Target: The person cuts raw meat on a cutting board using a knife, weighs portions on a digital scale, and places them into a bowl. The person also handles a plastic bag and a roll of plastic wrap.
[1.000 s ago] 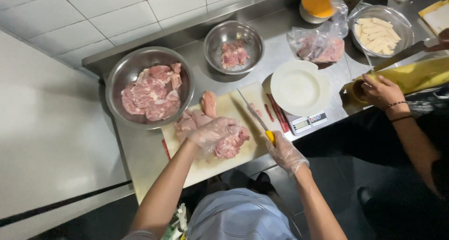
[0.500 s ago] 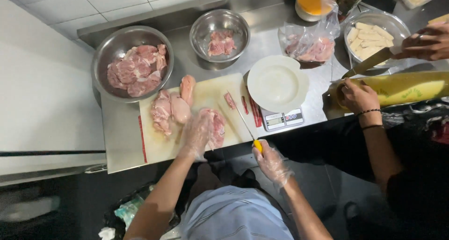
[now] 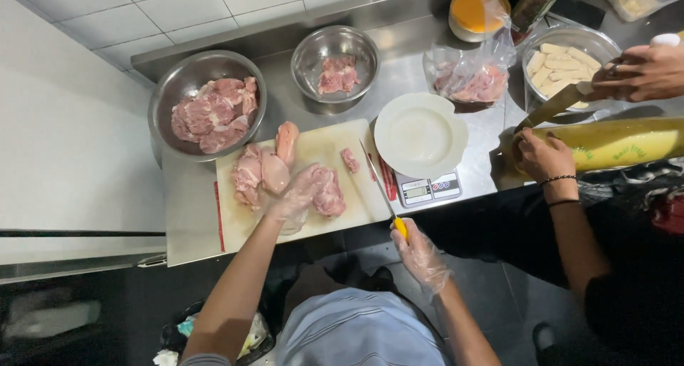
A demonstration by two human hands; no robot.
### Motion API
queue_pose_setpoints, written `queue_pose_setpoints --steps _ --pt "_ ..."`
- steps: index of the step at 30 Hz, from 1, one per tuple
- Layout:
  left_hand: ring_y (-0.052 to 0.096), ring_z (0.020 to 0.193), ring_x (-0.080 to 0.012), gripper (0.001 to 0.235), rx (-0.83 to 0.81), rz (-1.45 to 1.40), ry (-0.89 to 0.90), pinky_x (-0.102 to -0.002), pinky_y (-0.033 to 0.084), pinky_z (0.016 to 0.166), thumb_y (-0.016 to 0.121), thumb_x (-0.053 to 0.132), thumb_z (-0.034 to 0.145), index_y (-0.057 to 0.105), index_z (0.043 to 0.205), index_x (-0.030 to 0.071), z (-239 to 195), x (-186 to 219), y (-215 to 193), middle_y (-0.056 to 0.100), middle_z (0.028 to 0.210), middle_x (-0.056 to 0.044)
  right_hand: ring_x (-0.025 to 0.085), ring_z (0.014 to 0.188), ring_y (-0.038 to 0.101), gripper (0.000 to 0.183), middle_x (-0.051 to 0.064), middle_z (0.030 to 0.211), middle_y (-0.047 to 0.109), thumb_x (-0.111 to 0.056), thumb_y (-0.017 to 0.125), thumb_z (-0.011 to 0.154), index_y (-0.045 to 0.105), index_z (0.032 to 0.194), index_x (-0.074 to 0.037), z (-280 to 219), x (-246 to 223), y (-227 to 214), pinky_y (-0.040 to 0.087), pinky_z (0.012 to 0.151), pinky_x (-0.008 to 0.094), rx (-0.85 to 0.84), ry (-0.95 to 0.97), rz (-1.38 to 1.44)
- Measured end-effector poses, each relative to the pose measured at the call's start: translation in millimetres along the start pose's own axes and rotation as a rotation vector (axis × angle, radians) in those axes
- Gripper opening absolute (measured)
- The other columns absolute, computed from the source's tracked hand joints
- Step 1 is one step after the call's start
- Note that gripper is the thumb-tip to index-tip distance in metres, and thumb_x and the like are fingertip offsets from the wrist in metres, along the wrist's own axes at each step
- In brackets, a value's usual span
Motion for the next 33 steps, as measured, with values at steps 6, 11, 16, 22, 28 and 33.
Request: queue_pose_setpoints --steps 6,11,16,22,28,33 --pt "0.061 0.107 -0.0255 0.05 0.241 0.164 0.041 -0.035 0.055 0.087 0.06 0.019 0.093 0.048 0.138 0.001 -31 21 -7 0.062 0.117 -0.016 0.029 0.086 0.073 0.032 0.015 0.094 0.071 -0.037 0.052 0.103 0.06 0.124 -0.013 24 19 22 0.059 0.082 0.041 -0.017 -0.003 -0.081" --pt "0.062 0.111 -0.0335 0.055 0.353 1.142 0.159 -0.04 0.057 0.085 0.064 0.018 0.083 0.053 0.137 0.012 -39 14 0 0.062 0.119 -0.014 0.035 0.095 0.073 0.034 0.02 0.099 0.07 -0.036 0.049 0.104 0.058 0.125 -0.011 32 22 42 0.058 0.087 0.046 -0.001 0.067 -0.09" --pt "0.062 0.089 -0.0335 0.028 0.379 1.202 0.409 -0.046 0.053 0.083 0.065 0.022 0.078 0.06 0.104 0.013 -24 -10 19 0.06 0.092 -0.012 0.037 0.099 0.072 0.034 0.02 0.101 0.071 -0.035 0.048 0.104 0.056 0.126 -0.011 36 -28 49 0.056 0.09 0.047 0.001 0.079 -0.146" --pt "0.062 0.093 -0.0354 0.013 0.269 1.25 0.577 -0.044 0.052 0.092 0.06 0.016 0.085 0.071 0.082 0.011 -45 36 2 0.063 0.085 -0.014 0.039 0.101 0.071 0.032 0.023 0.104 0.07 -0.037 0.046 0.103 0.053 0.124 -0.014 60 -35 57 0.056 0.091 0.049 -0.01 0.036 -0.307" --pt "0.061 0.101 -0.03 0.015 0.308 1.148 0.531 -0.039 0.051 0.091 0.056 0.016 0.089 0.071 0.089 0.012 -38 -25 -16 0.062 0.092 -0.009 0.036 0.073 0.071 0.024 0.021 0.096 0.064 -0.028 0.045 0.096 0.048 0.116 -0.015 89 9 81 0.057 0.067 0.045 0.071 -0.391 -0.784" --pt "0.062 0.087 -0.026 0.012 0.574 1.248 0.589 -0.037 0.053 0.078 0.06 0.008 0.084 0.069 0.081 0.014 -78 72 31 0.06 0.086 -0.006 0.029 0.055 0.068 0.02 0.019 0.097 0.058 -0.007 0.054 0.089 0.06 0.107 -0.003 60 -3 88 0.057 0.052 0.041 -0.017 -0.736 -1.246"
Point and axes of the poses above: each hand's wrist, its own z-axis towards the middle knuckle, its own y-axis out of the palm, x = y × z, the point moved 6 cm from there along z, towards the middle knuckle
